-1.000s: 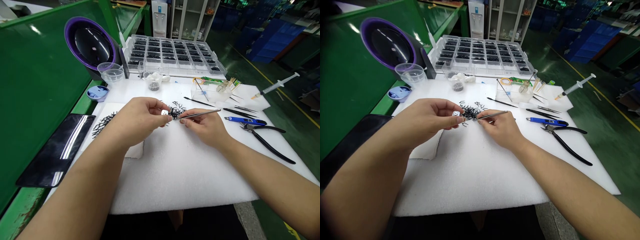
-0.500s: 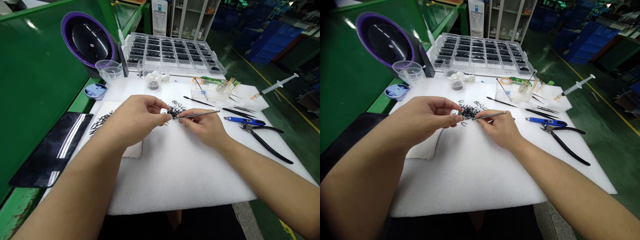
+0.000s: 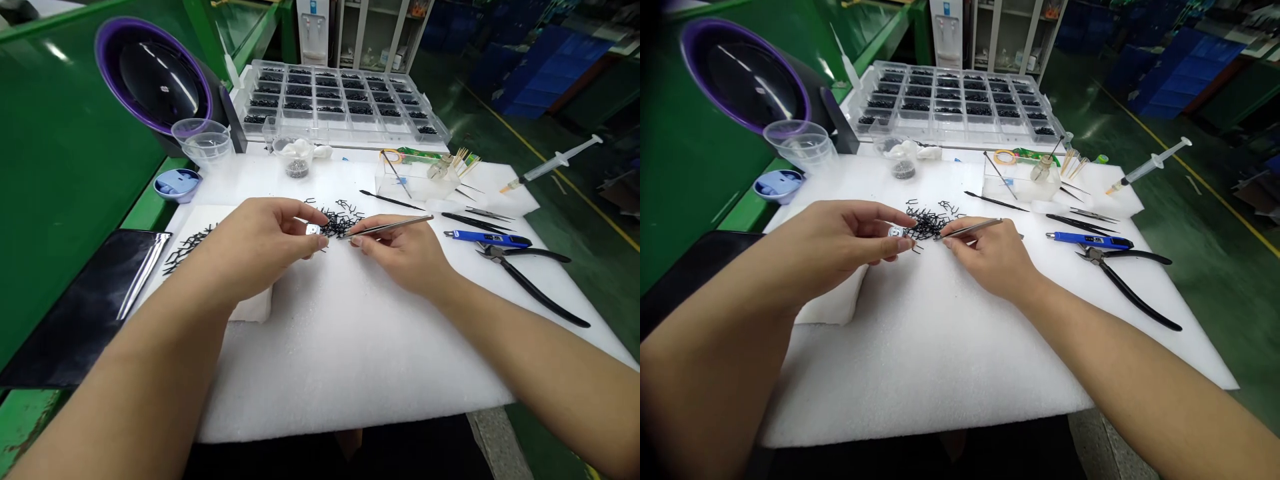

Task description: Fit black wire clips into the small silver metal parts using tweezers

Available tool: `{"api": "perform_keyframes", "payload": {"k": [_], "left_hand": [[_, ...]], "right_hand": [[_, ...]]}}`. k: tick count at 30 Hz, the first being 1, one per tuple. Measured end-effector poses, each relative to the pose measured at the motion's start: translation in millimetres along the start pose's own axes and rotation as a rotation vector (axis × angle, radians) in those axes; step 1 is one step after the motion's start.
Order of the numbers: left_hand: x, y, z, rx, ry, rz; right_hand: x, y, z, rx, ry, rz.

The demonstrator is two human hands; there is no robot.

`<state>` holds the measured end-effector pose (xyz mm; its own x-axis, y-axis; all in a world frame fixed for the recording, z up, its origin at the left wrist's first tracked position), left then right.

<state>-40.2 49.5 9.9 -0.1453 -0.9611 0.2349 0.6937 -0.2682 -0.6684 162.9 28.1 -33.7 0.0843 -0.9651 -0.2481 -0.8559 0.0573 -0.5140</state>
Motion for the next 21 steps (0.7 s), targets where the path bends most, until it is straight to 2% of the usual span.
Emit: {"api": "perform_keyframes", "payload": {"k": [21], "left_hand": [[1.3, -1.5, 1.6, -0.060, 0.000, -0.006]], "right_hand": [[0.3, 2.1, 1.7, 0.006, 0.017, -0.017]]}}
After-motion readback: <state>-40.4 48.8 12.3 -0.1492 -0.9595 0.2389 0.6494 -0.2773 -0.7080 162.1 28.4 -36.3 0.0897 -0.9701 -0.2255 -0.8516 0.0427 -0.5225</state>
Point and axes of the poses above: each hand's wrist, its own x-axis away from the middle knuckle, its own y-axis out of the palm, z = x × y, the point moved 3 cm from there along -x, towards the middle knuckle, and after that the axes turned 2 degrees about z, right-handed, at the moved point
